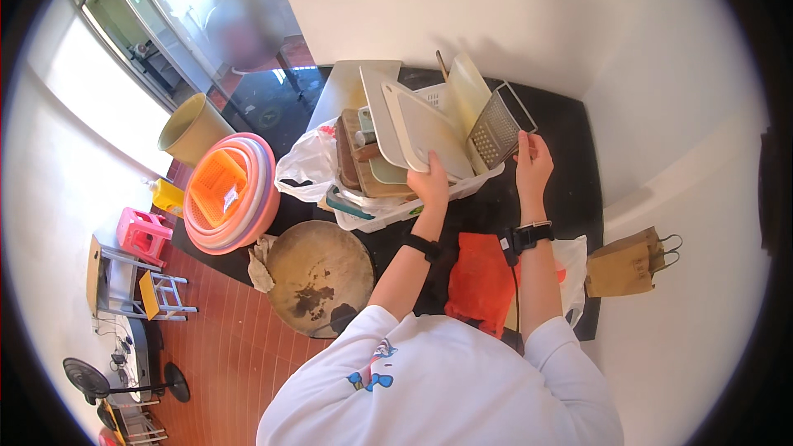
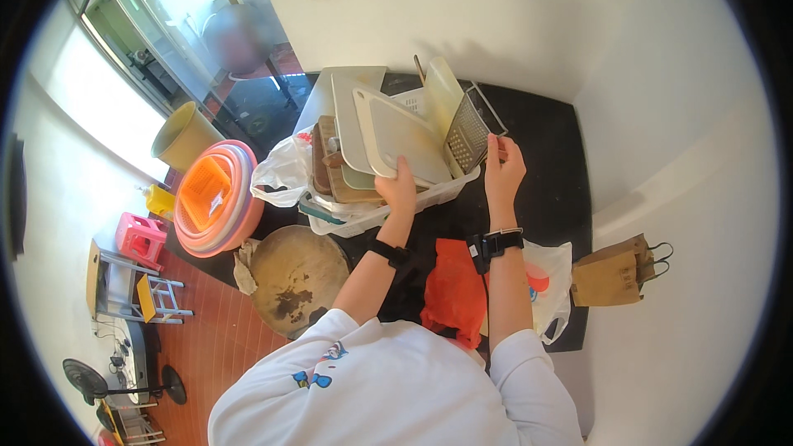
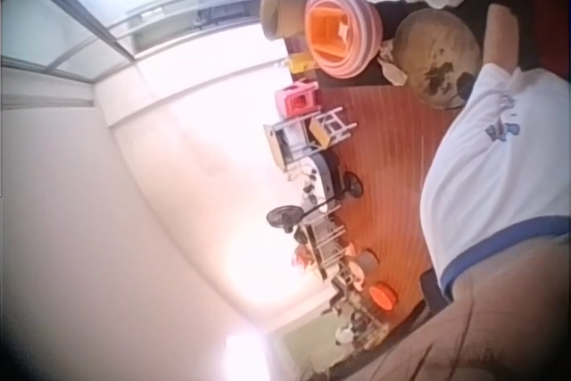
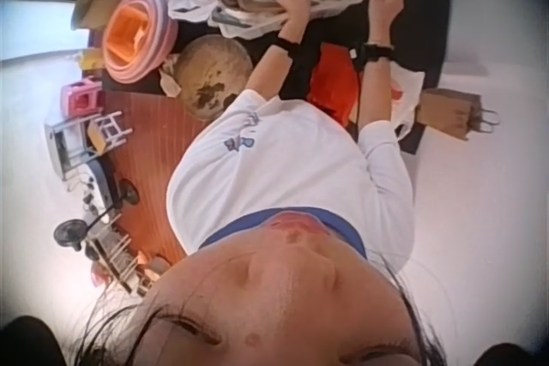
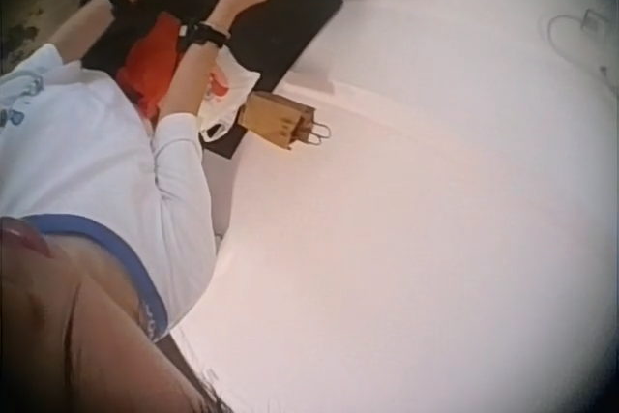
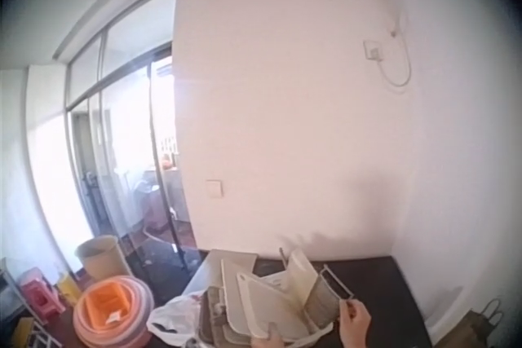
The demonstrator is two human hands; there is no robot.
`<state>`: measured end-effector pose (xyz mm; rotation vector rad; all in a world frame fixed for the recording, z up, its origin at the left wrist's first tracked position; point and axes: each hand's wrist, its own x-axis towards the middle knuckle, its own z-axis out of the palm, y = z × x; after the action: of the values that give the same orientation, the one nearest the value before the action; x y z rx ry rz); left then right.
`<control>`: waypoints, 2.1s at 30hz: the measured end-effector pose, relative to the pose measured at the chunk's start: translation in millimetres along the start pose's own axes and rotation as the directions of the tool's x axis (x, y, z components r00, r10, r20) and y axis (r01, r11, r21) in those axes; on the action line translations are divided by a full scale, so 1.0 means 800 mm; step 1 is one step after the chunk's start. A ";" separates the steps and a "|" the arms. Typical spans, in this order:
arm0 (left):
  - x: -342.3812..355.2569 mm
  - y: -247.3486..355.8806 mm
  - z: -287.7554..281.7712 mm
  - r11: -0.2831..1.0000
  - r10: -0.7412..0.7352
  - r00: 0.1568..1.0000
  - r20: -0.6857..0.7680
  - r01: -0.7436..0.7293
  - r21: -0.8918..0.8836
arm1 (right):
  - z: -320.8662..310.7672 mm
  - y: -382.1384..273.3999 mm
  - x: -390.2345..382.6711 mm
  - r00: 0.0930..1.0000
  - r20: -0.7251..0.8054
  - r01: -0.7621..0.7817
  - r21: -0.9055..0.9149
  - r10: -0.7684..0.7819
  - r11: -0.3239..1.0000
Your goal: Organizing and packing various kitchen bowls, tools, and cutting boards into a storage bin.
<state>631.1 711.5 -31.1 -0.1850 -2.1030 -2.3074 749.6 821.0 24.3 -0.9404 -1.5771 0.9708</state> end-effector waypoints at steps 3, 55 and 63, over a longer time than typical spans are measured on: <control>0.014 0.035 -0.013 0.980 0.186 0.982 0.023 -0.187 0.067 | -0.010 0.004 0.002 0.998 0.029 0.066 -0.127 -0.063 0.990; -0.052 0.089 -0.436 0.882 -0.419 0.897 0.137 0.439 -0.170 | 0.018 -0.084 -0.267 0.437 0.893 -0.312 0.035 0.111 0.949; -0.059 0.007 -0.537 0.782 -0.619 0.775 -0.127 0.594 -0.189 | 0.121 -0.038 -0.325 0.151 0.968 -0.095 -0.189 0.201 0.977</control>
<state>644.9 281.3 -68.6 0.8099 -2.1244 -2.6507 699.1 558.4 -54.2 -0.4044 -2.6766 1.9344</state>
